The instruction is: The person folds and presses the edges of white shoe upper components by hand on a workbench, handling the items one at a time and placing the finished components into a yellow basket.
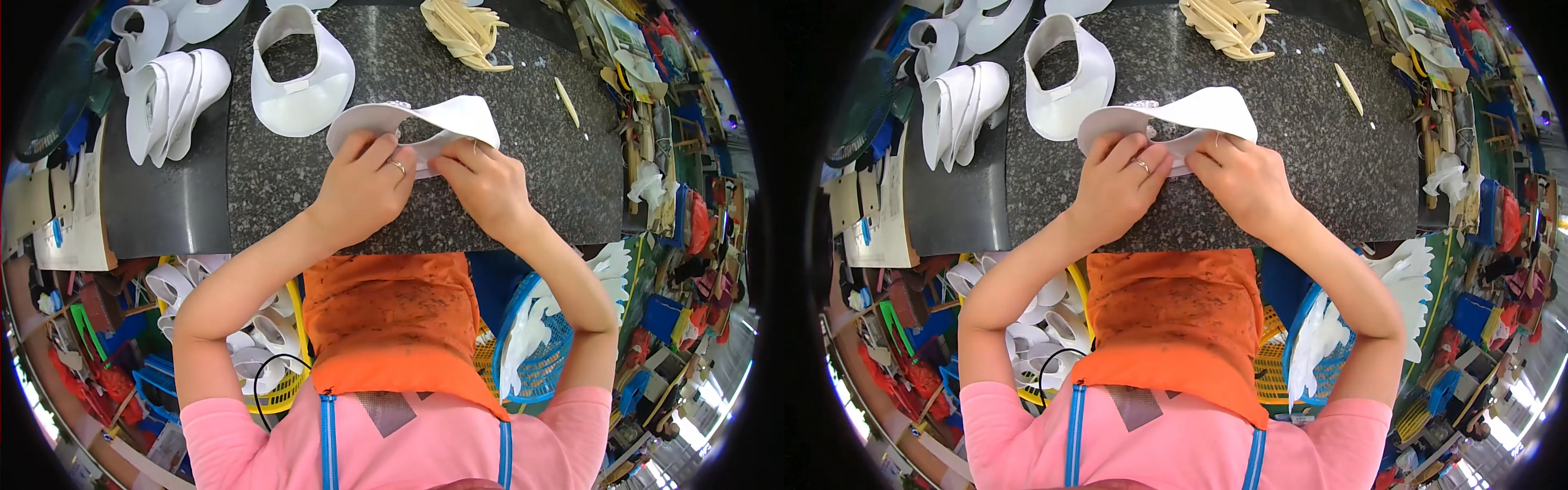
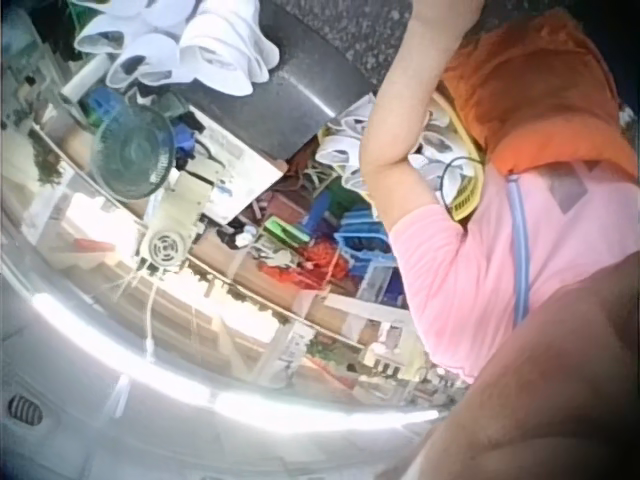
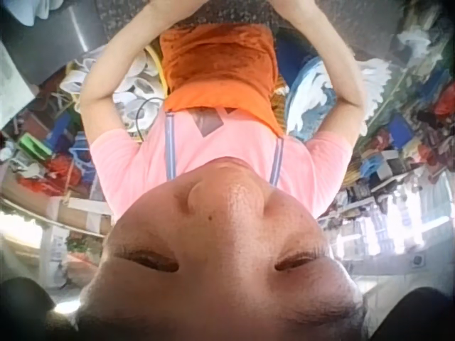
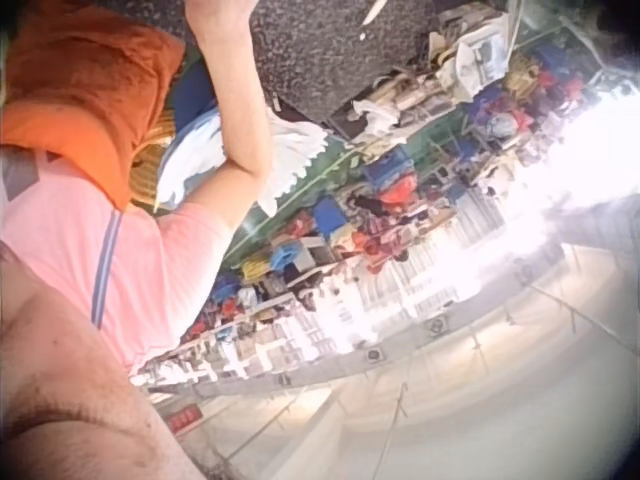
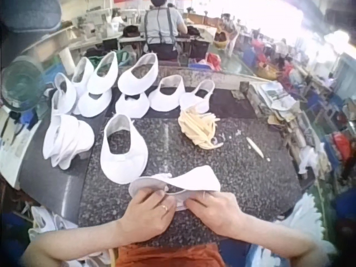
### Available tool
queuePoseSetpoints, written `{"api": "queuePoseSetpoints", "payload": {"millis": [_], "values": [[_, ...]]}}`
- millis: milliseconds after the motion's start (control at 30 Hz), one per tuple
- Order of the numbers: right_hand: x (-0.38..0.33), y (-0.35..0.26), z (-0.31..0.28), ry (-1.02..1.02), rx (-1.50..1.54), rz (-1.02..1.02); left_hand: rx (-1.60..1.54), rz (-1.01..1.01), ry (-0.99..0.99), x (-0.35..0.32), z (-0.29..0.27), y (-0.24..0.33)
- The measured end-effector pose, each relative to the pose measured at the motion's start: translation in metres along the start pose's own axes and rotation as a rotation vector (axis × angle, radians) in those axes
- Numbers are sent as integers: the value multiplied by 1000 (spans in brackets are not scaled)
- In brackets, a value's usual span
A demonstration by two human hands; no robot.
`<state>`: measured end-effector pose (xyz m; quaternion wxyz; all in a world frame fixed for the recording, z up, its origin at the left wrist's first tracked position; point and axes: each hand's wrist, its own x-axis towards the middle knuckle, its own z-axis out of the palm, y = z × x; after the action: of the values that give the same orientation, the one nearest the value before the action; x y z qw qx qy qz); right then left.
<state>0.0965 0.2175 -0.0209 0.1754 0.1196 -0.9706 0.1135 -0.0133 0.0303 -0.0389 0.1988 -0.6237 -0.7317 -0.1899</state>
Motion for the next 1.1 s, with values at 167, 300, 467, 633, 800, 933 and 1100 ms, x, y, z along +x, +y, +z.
{"api": "queuePoseSetpoints", "payload": {"millis": [167, 300, 467, 633, 800, 933, 1100], "values": [[15, -11, 2, 42, -103, 37, -18, -9, 85, 8, 7, -1], [24, -6, 3, -11, -80, -13, -10, -135, 63, 13, 7, 3], [22, -8, 9, 102, -40, 153, 7, -185, 70, 10, 10, 1], [9, -3, 2, 25, 13, -30, -88, 0, 41, 1, -2, -8], [-5, -13, 0, 7, -107, -83, 14, 176, -71, -14, -22, 0], [-8, -16, -3, -57, -159, -126, -63, 115, -220, -13, -35, 5], [-9, -6, -17, -104, -153, -211, -42, -174, -258, -2, -7, 20]]}}
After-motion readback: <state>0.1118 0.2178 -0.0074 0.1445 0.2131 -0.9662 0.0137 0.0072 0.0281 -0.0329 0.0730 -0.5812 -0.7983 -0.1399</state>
